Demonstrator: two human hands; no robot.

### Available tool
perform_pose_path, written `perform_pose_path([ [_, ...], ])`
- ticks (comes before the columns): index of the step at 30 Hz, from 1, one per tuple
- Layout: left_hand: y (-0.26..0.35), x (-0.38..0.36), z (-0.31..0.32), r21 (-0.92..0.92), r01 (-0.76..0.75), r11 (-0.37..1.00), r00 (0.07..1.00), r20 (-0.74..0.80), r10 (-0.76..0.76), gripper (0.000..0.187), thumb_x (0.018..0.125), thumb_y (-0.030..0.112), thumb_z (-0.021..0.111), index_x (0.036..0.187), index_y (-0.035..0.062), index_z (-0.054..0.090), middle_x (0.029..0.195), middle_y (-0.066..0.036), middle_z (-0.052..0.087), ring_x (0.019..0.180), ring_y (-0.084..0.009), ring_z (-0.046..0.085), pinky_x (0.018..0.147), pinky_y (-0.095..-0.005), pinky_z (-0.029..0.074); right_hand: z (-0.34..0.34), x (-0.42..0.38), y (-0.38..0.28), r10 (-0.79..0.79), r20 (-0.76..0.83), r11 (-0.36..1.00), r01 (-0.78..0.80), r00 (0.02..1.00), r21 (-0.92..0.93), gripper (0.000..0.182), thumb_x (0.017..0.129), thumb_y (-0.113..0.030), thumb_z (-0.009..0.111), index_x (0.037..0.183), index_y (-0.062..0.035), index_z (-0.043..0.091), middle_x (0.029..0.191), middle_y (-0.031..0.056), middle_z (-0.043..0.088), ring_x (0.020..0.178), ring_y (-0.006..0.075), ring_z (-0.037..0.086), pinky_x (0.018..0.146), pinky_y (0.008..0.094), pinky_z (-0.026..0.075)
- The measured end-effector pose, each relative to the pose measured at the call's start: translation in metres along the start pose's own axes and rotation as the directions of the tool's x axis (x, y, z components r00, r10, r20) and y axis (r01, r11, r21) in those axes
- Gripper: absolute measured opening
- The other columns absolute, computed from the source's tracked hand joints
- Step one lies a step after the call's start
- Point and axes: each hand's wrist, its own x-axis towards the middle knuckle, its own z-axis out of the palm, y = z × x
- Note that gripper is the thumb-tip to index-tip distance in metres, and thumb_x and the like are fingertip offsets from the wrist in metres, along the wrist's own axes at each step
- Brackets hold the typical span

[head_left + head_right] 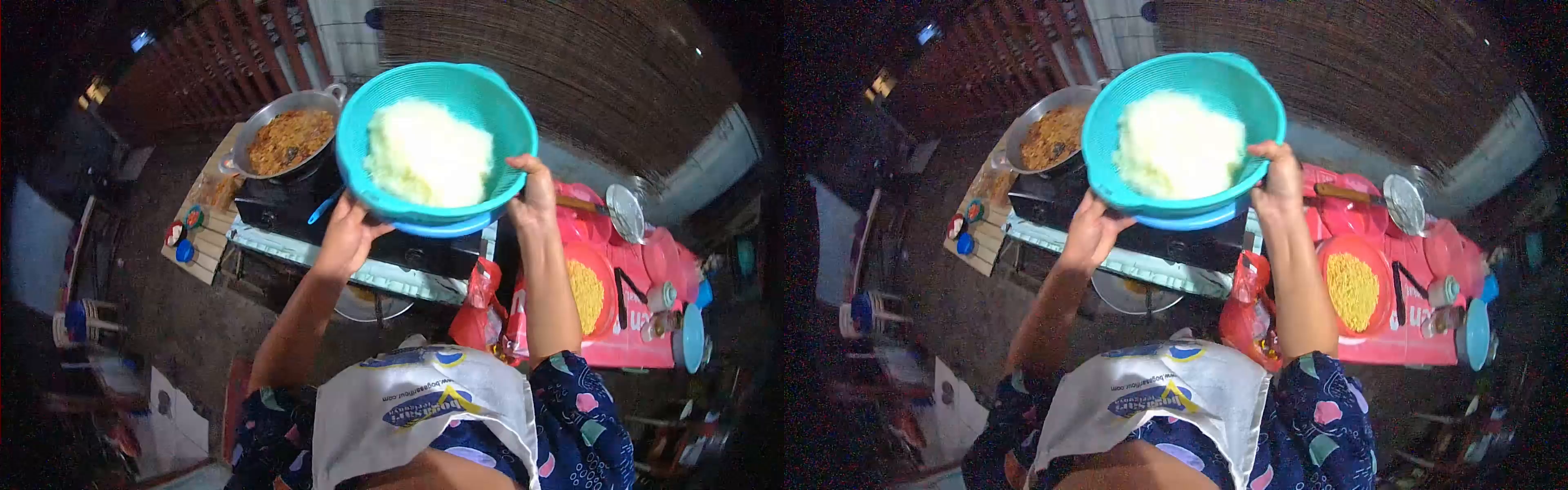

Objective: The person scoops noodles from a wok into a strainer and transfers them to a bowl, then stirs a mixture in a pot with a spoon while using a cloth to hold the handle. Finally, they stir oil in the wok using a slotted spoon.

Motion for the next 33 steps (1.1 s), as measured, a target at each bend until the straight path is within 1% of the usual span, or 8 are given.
perform_pose_path([
  [7, -0.016, -0.106, -0.038, -0.044, -0.19, 0.981, 0.976, 0.103, 0.194, 0.039, 0.09, 0.013, 0.04, 0.128, 0.0091, 0.031, 0.123, -0.011, 0.042, 0.108, -0.0264, 0.046, 0.084, -0.0444, 0.043, 0.026, -0.135, 0.007, -0.092, -0.059, 0.918, 0.062, 0.994, -0.391, 0.02, 0.069, -0.008, 0.059, 0.086, -0.0047, 0.051, 0.072, 0.0018, 0.052, 0.061, 0.0103, 0.05, 0.052, 0.0224, 0.04],
  [9, -0.008, -0.141, -0.044, 0.872, -0.427, 0.242, 0.887, 0.352, 0.298, 0.038, 0.09, 0.013, 0.038, 0.127, 0.0063, 0.032, 0.123, -0.012, 0.041, 0.107, -0.0268, 0.046, 0.084, -0.0429, 0.043, 0.01, -0.167, 0.011, -0.129, 0.018, 0.832, 0.118, 0.992, -0.542, 0.018, 0.075, -0.013, 0.062, 0.087, -0.0059, 0.051, 0.075, -0.0009, 0.052, 0.07, 0.0073, 0.05, 0.06, 0.022, 0.041],
  [10, -0.014, -0.155, -0.045, 0.566, -0.252, 0.785, 0.961, 0.049, 0.272, 0.038, 0.09, 0.013, 0.038, 0.127, 0.0054, 0.032, 0.122, -0.013, 0.042, 0.107, -0.027, 0.047, 0.084, -0.042, 0.044, 0.002, -0.185, 0.009, -0.144, 0.052, 0.68, 0.137, 0.988, -0.72, 0.019, 0.079, -0.02, 0.062, 0.085, -0.0068, 0.049, 0.072, -0.0046, 0.048, 0.066, 0.0045, 0.044, 0.058, 0.0214, 0.037],
  [11, -0.02, -0.169, -0.046, -0.008, -0.048, 0.999, 0.98, -0.195, 0.046, 0.038, 0.09, 0.013, 0.039, 0.127, 0.0044, 0.032, 0.121, -0.013, 0.043, 0.106, -0.0271, 0.047, 0.084, -0.041, 0.044, -0.002, -0.206, 0.008, -0.173, 0.076, 0.611, 0.168, 0.982, -0.774, 0.024, 0.08, -0.023, 0.061, 0.087, -0.0047, 0.047, 0.076, -0.0011, 0.046, 0.066, 0.0065, 0.042, 0.057, 0.0227, 0.035],
  [13, -0.021, -0.201, -0.042, -0.065, 0.013, 0.998, 0.986, -0.167, -0.024, 0.038, 0.089, 0.012, 0.039, 0.126, 0.0042, 0.033, 0.119, -0.013, 0.045, 0.103, -0.0271, 0.049, 0.082, -0.0402, 0.045, -0.01, -0.244, 0.013, -0.571, 0.228, 0.14, 0.367, 0.789, -0.92, 0.04, 0.078, -0.033, 0.059, 0.097, -0.0004, 0.047, 0.094, 0.0135, 0.052, 0.088, 0.0228, 0.049, 0.075, 0.033, 0.04],
  [16, -0.04, -0.23, -0.044, -0.092, 0.141, 0.986, 0.977, -0.148, -0.154, 0.034, 0.087, 0.01, 0.042, 0.12, 0.0057, 0.04, 0.112, -0.012, 0.05, 0.094, -0.0246, 0.054, 0.076, -0.0382, 0.048, -0.037, -0.288, 0.021, -0.557, 0.15, 0.255, 0.34, 0.817, -0.905, 0.045, 0.082, -0.034, 0.054, 0.109, 0.0001, 0.044, 0.108, 0.0177, 0.047, 0.101, 0.0297, 0.043, 0.086, 0.0366, 0.035],
  [21, -0.081, -0.262, -0.033, -0.076, 0.306, 0.949, 0.951, 0.069, -0.301, 0.03, 0.088, 0.015, 0.043, 0.116, 0.0031, 0.043, 0.111, -0.009, 0.052, 0.097, -0.0206, 0.053, 0.08, -0.034, 0.046, -0.105, -0.352, 0.009, -0.638, -0.17, 0.609, 0.357, 0.751, -0.708, 0.03, 0.088, -0.023, 0.048, 0.109, -0.0008, 0.047, 0.097, 0.0113, 0.056, 0.089, 0.0153, 0.054, 0.076, 0.0273, 0.042],
  [33, -0.175, -0.244, 0.081, 0.021, 0.502, 0.864, 0.815, 0.321, -0.482, 0.035, 0.088, 0.018, 0.049, 0.12, 0.0082, 0.04, 0.117, -0.007, 0.05, 0.102, -0.0223, 0.053, 0.083, -0.0378, 0.047, -0.402, -0.349, -0.052, -0.556, -0.468, 0.246, -0.402, 0.686, -0.882, 0.026, 0.077, -0.019, 0.056, 0.1, -0.0043, 0.059, 0.092, 0.0143, 0.062, 0.085, 0.0272, 0.06, 0.075, 0.0365, 0.046],
])
